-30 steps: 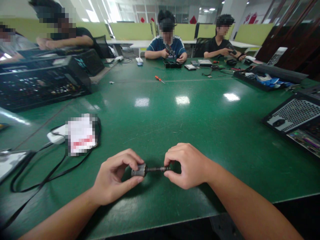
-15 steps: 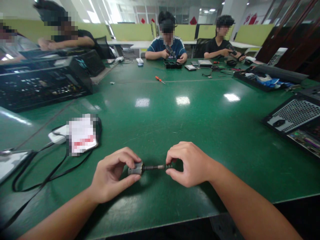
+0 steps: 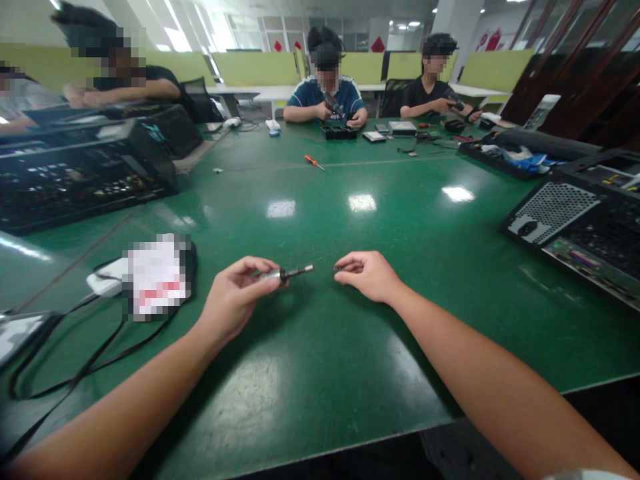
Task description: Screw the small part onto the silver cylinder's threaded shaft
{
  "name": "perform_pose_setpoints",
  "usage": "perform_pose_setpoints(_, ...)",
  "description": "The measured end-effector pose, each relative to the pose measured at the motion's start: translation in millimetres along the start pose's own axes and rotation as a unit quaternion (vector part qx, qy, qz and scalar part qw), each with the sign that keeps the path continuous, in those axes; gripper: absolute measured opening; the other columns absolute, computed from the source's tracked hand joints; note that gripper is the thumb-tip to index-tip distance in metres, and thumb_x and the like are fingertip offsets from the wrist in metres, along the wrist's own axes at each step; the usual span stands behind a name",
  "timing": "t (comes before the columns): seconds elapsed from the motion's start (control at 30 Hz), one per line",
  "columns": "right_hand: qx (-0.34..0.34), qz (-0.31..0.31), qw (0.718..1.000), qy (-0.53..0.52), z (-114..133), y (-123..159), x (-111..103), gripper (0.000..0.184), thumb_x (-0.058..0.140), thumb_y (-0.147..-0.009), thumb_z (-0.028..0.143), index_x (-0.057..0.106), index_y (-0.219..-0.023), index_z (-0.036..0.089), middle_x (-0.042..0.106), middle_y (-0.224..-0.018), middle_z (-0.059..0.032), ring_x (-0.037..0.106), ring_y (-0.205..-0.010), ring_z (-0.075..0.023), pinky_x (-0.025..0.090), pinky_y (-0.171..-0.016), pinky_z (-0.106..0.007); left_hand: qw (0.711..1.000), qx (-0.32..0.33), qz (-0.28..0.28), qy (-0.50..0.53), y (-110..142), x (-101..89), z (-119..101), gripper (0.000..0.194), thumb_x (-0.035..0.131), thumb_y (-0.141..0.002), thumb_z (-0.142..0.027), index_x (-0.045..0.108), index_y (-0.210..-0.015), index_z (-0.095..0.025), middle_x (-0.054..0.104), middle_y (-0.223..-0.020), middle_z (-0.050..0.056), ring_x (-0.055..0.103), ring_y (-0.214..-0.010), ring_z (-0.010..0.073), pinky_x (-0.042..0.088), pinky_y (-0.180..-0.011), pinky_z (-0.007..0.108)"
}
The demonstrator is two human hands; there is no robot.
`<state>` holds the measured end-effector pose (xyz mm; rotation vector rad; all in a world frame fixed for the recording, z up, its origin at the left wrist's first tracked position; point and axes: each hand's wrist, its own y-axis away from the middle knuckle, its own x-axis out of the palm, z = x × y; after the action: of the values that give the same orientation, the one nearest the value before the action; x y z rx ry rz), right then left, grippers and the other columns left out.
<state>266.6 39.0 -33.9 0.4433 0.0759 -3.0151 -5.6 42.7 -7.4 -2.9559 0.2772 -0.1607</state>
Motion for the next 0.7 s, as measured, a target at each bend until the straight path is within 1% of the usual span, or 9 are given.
perform_pose_setpoints(0.03,0.005,-0.024,1.000,0.000,-6,-17,-1,0.022,0.079,-0.076,0.028,0.074,-0.094,0.015,0.078,-0.077,-0.0049,0.073,-0.067,-0.0175,0.056,-0.060,-0.026,0.999,-0.009,-0.024,0.026,-19,2.4,8,0.040,0.096,-0.058,-0.025,0.064,-0.080,-0.016,0.073,-0.090,0.003,0.071,-0.076,0.0157,0.061,-0.077,0.032)
perform_pose_setpoints(0.1,0.010,-0.071,0.997,0.007,-15,-53,-4,0.022,0.077,-0.079,0.028,0.073,-0.096,0.014,0.076,-0.075,-0.0050,0.070,-0.063,-0.0155,0.054,-0.058,-0.025,0.997,-0.034,-0.061,0.043,-62,7.5,22,0.045,0.097,-0.053,-0.027,0.064,-0.081,-0.016,0.072,-0.086,0.002,0.072,-0.074,0.0152,0.060,-0.076,0.031)
perform_pose_setpoints(0.17,0.014,-0.110,0.994,0.022,-19,-87,-7,0.022,0.078,-0.078,0.023,0.073,-0.096,0.012,0.077,-0.077,-0.0059,0.070,-0.064,-0.0149,0.055,-0.062,-0.025,0.995,-0.042,-0.080,0.042,-103,12.3,35,0.045,0.095,-0.054,-0.028,0.062,-0.082,-0.016,0.071,-0.083,0.001,0.071,-0.072,0.0142,0.059,-0.072,0.028)
perform_pose_setpoints(0.2,0.015,-0.127,0.991,0.032,-20,-103,-8,0.023,0.078,-0.077,0.020,0.073,-0.097,0.012,0.077,-0.079,-0.0067,0.070,-0.065,-0.0151,0.056,-0.065,-0.026,0.995,-0.047,-0.081,0.038,-122,14.5,40,0.045,0.095,-0.053,-0.024,0.062,-0.082,-0.016,0.071,-0.081,0.001,0.071,-0.070,0.0144,0.058,-0.070,0.028)
perform_pose_setpoints(0.3,0.014,-0.177,0.982,0.069,-24,-139,-7,0.026,0.079,-0.077,0.019,0.075,-0.101,0.011,0.079,-0.088,-0.0092,0.073,-0.074,-0.0175,0.059,-0.074,-0.030,0.995,-0.046,-0.089,0.025,-163,19.5,52,0.044,0.093,-0.053,-0.015,0.062,-0.084,-0.015,0.070,-0.080,0.000,0.069,-0.068,0.0122,0.057,-0.070,0.027)
perform_pose_setpoints(0.37,0.011,-0.203,0.974,0.096,-27,-153,-5,0.026,0.079,-0.078,0.023,0.076,-0.103,0.013,0.079,-0.093,-0.0090,0.074,-0.080,-0.0191,0.059,-0.080,-0.032,0.994,-0.039,-0.095,0.020,-177,20.8,57,0.042,0.091,-0.056,-0.012,0.061,-0.085,-0.016,0.069,-0.082,-0.001,0.067,-0.068,0.0102,0.056,-0.072,0.026)
perform_pose_setpoints(0.43,0.004,-0.215,0.969,0.122,-30,-159,-3,0.026,0.080,-0.079,0.026,0.078,-0.103,0.017,0.080,-0.094,-0.0071,0.075,-0.085,-0.0202,0.059,-0.085,-0.034,0.995,-0.037,-0.086,0.015,-182,20.3,60,0.040,0.090,-0.056,-0.010,0.062,-0.084,-0.015,0.070,-0.084,0.000,0.067,-0.069,0.0100,0.057,-0.074,0.027)
perform_pose_setpoints(0.53,-0.017,-0.209,0.966,0.150,-31,-159,-2,0.025,0.082,-0.078,0.027,0.080,-0.102,0.020,0.080,-0.093,-0.0053,0.075,-0.088,-0.0205,0.058,-0.088,-0.033,0.997,-0.037,-0.062,0.005,-181,17.9,63,0.038,0.090,-0.057,-0.010,0.064,-0.084,-0.015,0.071,-0.089,0.002,0.067,-0.070,0.0108,0.058,-0.075,0.030)
perform_pose_setpoints(0.7,-0.049,-0.185,0.966,0.175,-31,-154,-2,0.025,0.082,-0.080,0.027,0.080,-0.103,0.018,0.080,-0.092,-0.0060,0.074,-0.083,-0.0192,0.057,-0.084,-0.031,0.999,-0.028,-0.037,-0.023,-179,16.5,66,0.040,0.092,-0.055,-0.013,0.066,-0.084,-0.015,0.073,-0.089,0.003,0.067,-0.070,0.0122,0.057,-0.074,0.031)
